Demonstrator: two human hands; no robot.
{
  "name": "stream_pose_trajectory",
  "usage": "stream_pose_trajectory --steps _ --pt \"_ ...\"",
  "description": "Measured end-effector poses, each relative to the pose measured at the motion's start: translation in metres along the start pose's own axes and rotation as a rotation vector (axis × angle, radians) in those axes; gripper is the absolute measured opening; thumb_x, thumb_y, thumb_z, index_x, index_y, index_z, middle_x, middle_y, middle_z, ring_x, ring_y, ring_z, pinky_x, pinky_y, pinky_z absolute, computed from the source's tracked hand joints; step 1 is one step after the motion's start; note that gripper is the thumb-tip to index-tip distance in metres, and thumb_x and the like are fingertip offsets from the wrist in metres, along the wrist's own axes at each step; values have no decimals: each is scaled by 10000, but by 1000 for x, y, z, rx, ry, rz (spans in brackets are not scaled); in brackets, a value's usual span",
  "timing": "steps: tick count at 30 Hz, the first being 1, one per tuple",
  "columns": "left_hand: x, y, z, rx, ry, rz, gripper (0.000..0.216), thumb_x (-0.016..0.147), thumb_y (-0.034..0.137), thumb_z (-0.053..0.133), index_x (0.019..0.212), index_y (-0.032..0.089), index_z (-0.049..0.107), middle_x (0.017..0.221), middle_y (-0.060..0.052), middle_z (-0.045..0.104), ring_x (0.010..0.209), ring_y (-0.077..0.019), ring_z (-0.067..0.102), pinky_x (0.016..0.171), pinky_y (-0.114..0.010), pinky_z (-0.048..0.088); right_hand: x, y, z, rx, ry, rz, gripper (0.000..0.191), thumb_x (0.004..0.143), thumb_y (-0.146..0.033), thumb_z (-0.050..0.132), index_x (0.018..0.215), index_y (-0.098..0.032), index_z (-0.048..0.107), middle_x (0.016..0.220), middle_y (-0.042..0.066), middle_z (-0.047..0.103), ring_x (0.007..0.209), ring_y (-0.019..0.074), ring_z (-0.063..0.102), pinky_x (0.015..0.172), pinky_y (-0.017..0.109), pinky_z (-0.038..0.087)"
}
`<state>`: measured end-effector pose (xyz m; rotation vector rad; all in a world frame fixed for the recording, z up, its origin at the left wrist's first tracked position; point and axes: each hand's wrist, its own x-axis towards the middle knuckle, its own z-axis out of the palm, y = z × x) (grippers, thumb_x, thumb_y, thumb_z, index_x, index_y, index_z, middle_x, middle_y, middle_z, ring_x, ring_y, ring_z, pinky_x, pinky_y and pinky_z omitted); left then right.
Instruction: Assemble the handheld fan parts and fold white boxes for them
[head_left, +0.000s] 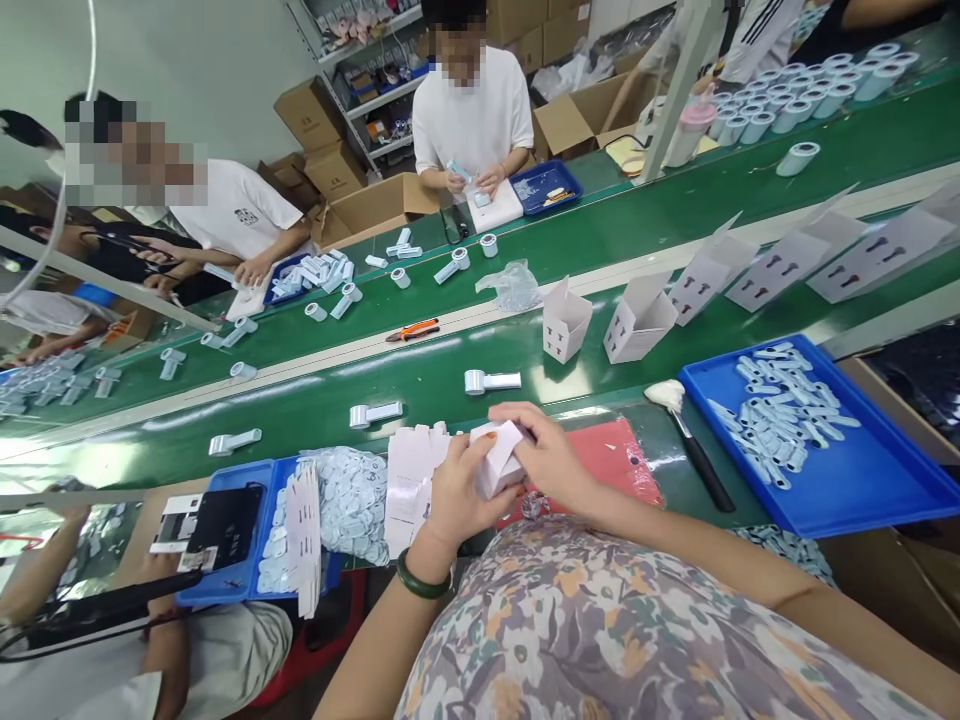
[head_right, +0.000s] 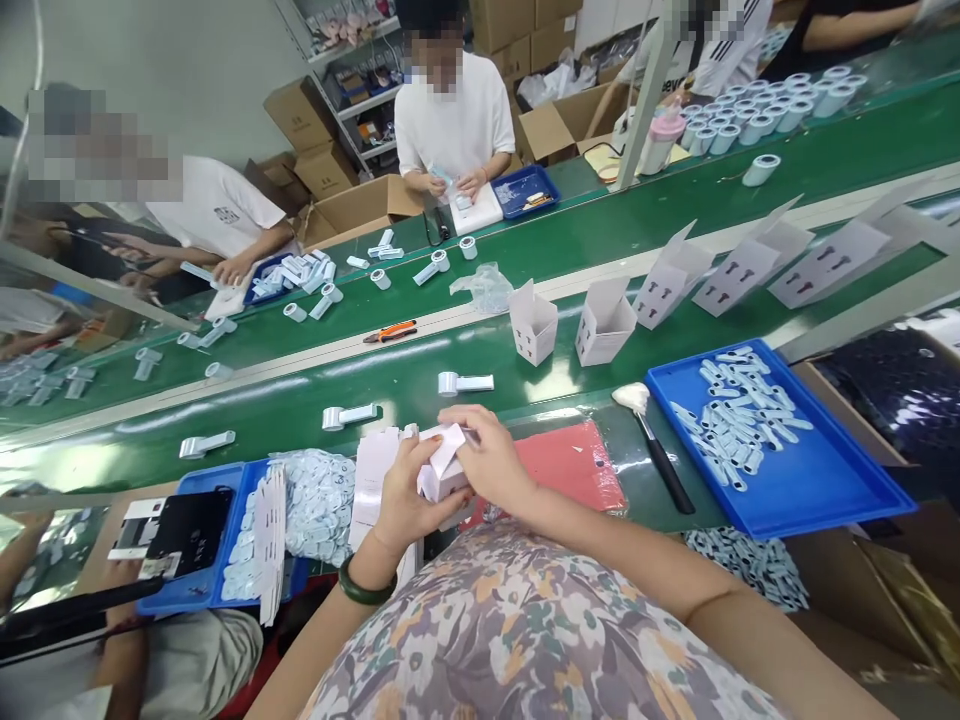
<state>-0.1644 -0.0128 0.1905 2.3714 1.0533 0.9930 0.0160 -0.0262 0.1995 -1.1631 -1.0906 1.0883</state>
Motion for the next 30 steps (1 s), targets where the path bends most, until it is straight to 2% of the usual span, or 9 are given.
stream_pose_trajectory --steps 1,3,4,6,10,14,18,24,30 --pt "3 0 -1 -39 43 0 659 783 448 837 1342 270 538 1038 -46 591 884 -218 625 723 -322 533 0 0 -4 97 -28 12 327 992 -366 526 1259 -296 703 1342 75 670 1261 278 615 1104 508 485" --pt "8 1 -2 -139 158 0 647 747 460 869 1277 268 551 997 -23 591 870 -207 609 756 -331 515 0 1 -12 206 -122 -20 555 1023 -522 520 1547 -346 469 1532 74 544 1391 284 536 1159 509 449" --pt "10 3 -3 -202 208 -14 659 718 465 893 1250 270 557 996 -19 593 877 -206 605 780 -341 510 0 2 -16 199 -187 -52 695 992 -601 571 1609 -358 364 1577 82 495 1426 296 501 1172 512 436" --pt "15 9 -4 -375 261 -99 668 672 506 921 1196 271 580 1018 -22 596 915 -215 601 822 -358 505 -1 6 -21 93 -297 -122 908 889 -675 700 1638 -349 304 1566 112 487 1420 324 494 1170 516 433" --pt "23 30 -5 -893 237 -476 490 764 614 813 1038 259 616 1037 -36 602 921 -211 602 785 -323 505 -4 13 -28 -114 -265 -267 836 885 -577 755 1602 -348 389 1467 116 523 1339 326 542 1116 493 479" --pt "36 52 -4 -1201 206 -805 403 744 357 820 1073 275 602 1005 -4 635 832 -174 615 745 -285 509 -5 11 -37 -249 -267 -336 867 873 -417 779 1620 -373 342 1494 107 480 1375 333 499 1135 496 463" --pt "44 63 0 -1246 206 -893 469 688 263 789 1113 262 591 1020 4 646 827 -159 622 763 -278 518 -7 5 -44 -339 -318 -353 912 849 -312 768 1632 -387 307 1481 99 482 1357 327 504 1137 503 460" --pt "45 65 6 -1130 157 -872 378 695 233 724 1037 234 562 985 2 652 770 -140 595 696 -255 495 -12 8 -47 -390 -295 -377 941 855 -289 762 1642 -419 263 1460 90 489 1307 317 523 1116 509 471" --pt "42 57 13 -1018 113 -825 353 702 225 670 1033 241 550 1033 -19 678 862 -177 640 744 -293 527 -15 10 -47 -392 -279 -351 913 849 -308 749 1638 -397 297 1453 103 495 1302 334 534 1102 521 478"
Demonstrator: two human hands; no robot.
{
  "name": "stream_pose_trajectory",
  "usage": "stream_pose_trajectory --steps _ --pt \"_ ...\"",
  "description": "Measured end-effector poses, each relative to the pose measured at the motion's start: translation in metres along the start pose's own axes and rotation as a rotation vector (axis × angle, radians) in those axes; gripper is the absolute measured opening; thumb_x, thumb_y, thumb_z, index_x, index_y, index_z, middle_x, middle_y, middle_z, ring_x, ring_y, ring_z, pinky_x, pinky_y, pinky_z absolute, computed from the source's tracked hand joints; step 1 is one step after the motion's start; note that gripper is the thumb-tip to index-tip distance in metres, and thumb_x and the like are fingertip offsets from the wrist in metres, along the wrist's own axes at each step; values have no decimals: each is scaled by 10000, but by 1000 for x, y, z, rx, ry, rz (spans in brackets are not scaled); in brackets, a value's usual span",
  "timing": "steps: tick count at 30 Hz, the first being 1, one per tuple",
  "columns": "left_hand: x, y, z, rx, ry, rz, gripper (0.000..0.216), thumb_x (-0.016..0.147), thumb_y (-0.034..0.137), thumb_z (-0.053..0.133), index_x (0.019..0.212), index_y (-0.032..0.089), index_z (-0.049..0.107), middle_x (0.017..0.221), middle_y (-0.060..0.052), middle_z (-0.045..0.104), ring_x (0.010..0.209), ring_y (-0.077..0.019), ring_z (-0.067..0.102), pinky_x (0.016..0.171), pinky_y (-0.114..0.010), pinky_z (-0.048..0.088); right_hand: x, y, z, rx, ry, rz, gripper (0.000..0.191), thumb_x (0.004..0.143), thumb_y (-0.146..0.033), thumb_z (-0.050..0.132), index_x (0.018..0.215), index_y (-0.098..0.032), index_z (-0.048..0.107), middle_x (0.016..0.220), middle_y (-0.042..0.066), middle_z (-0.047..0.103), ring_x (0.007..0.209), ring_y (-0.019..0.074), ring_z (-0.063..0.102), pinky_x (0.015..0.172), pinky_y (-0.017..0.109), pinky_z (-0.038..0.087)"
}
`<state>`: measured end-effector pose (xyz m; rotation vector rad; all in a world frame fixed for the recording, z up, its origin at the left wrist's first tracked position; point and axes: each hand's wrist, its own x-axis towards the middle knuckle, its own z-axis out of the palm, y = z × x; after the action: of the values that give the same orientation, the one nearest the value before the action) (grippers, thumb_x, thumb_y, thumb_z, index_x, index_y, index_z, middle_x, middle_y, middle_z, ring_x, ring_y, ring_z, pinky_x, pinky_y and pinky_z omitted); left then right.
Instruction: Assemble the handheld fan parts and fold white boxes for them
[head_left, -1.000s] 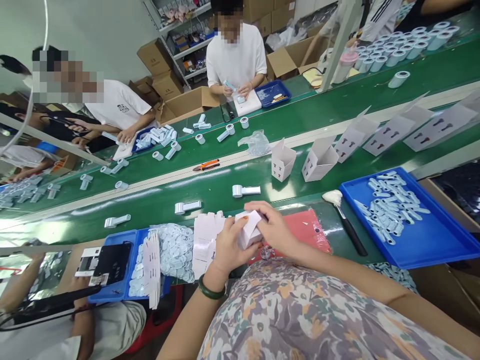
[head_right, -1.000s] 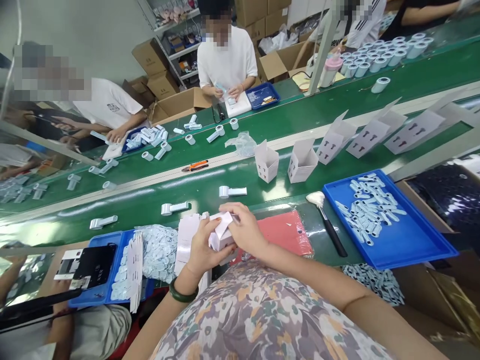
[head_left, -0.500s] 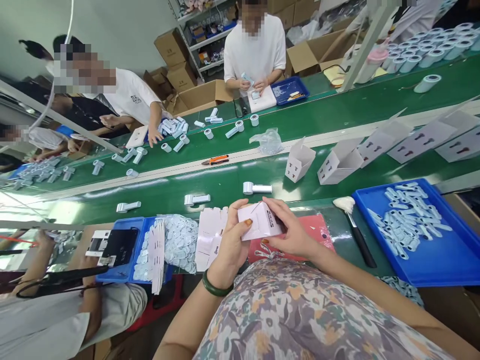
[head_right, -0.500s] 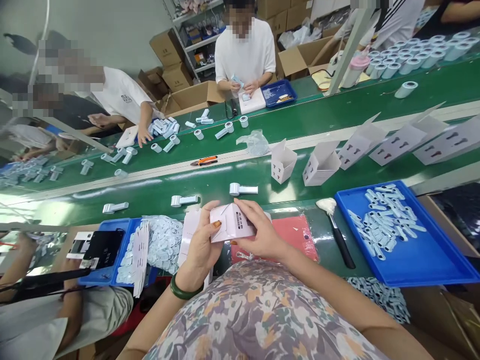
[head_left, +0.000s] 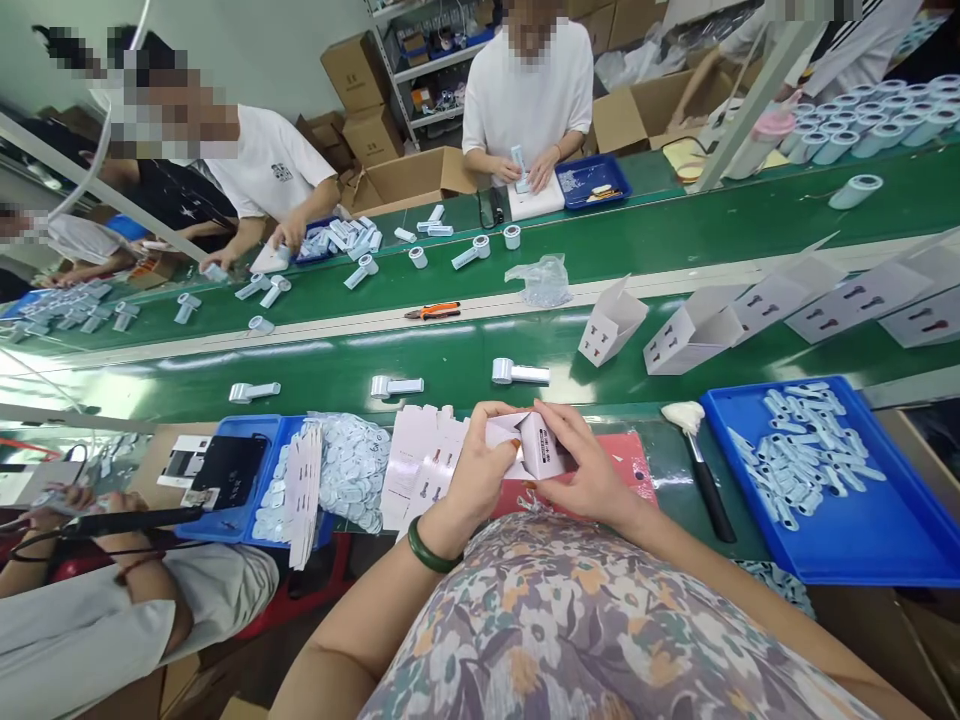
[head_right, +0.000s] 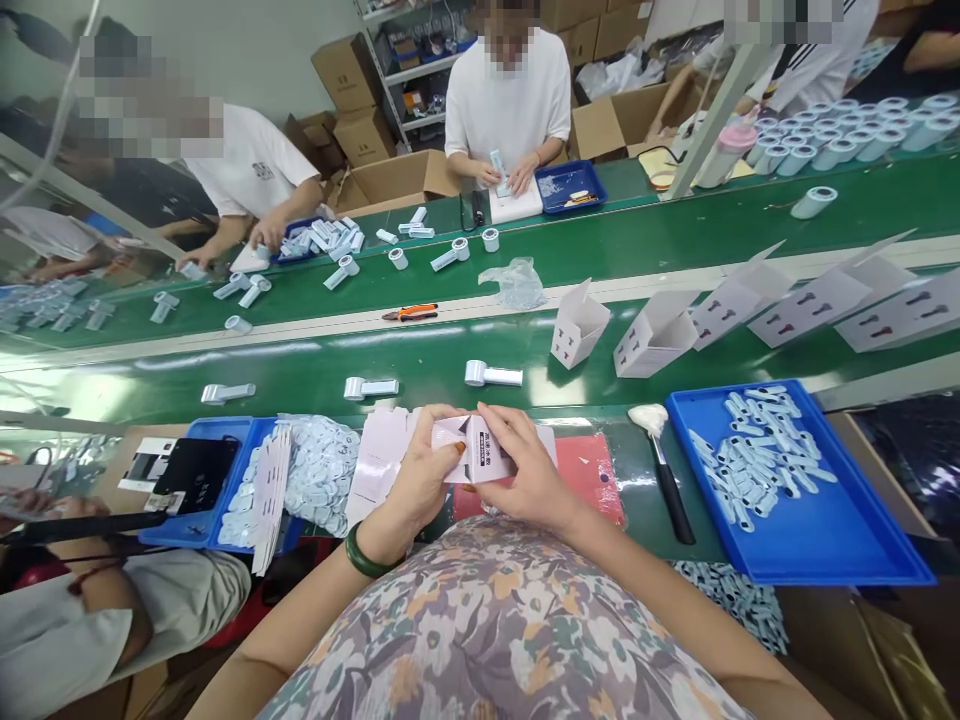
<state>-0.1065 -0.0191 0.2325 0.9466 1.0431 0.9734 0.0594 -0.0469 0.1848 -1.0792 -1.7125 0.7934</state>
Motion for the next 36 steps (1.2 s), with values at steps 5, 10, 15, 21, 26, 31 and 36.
stream_pose_trajectory --steps 5,10,15,21,26,31,36 --pt "2 -3 -15 -156 -94 -3 595 793 359 716 1350 257 534 1306 -102 672 1116 -280 681 911 -409 564 1 0 -1 24 28 42 870 855 -419 774 1617 -387 355 1470 103 499 1333 347 522 1121 529 466" --pt "11 -3 -21 -227 -74 152 758 910 719 572 1542 329 421 1590 -105 498 1478 -327 454 1154 -500 453 6 -3 5 32 33 49 897 896 -690 670 1644 -368 294 1576 118 425 1434 373 448 1175 547 415" --pt "15 -8 6 -253 19 227 633 917 736 544 1308 249 648 1474 -127 607 1418 -329 518 1176 -502 417 19 -8 3 54 -8 12 854 971 -817 224 1682 -349 150 1714 71 260 1573 367 237 1288 594 178" --pt "15 -13 1 -85 30 420 816 825 848 567 1402 271 561 1462 -138 584 1385 -333 525 1167 -507 425 28 -1 4 -27 -3 -30 795 992 -785 245 1671 -375 192 1629 94 386 1501 379 354 1252 630 217" --pt "27 -38 -29 395 -53 504 880 648 660 896 1391 282 614 1465 -149 558 1376 -363 518 1172 -560 411 42 -2 -4 -56 147 54 609 1048 -661 340 1513 -327 550 1251 126 594 1189 332 580 1065 578 448" --pt "69 -42 -58 -55 319 400 530 761 513 863 1201 265 702 1214 -75 719 1131 -246 682 1013 -408 536 26 -3 21 217 194 221 474 960 -612 604 1275 -273 704 1135 124 672 1042 294 654 960 511 550" --pt "95 -56 -43 -291 344 323 457 764 523 837 1109 253 706 1146 -59 760 1059 -206 718 1019 -375 541 32 28 65 676 311 639 659 839 -726 671 1274 -236 595 1233 150 708 1077 295 717 898 474 609"
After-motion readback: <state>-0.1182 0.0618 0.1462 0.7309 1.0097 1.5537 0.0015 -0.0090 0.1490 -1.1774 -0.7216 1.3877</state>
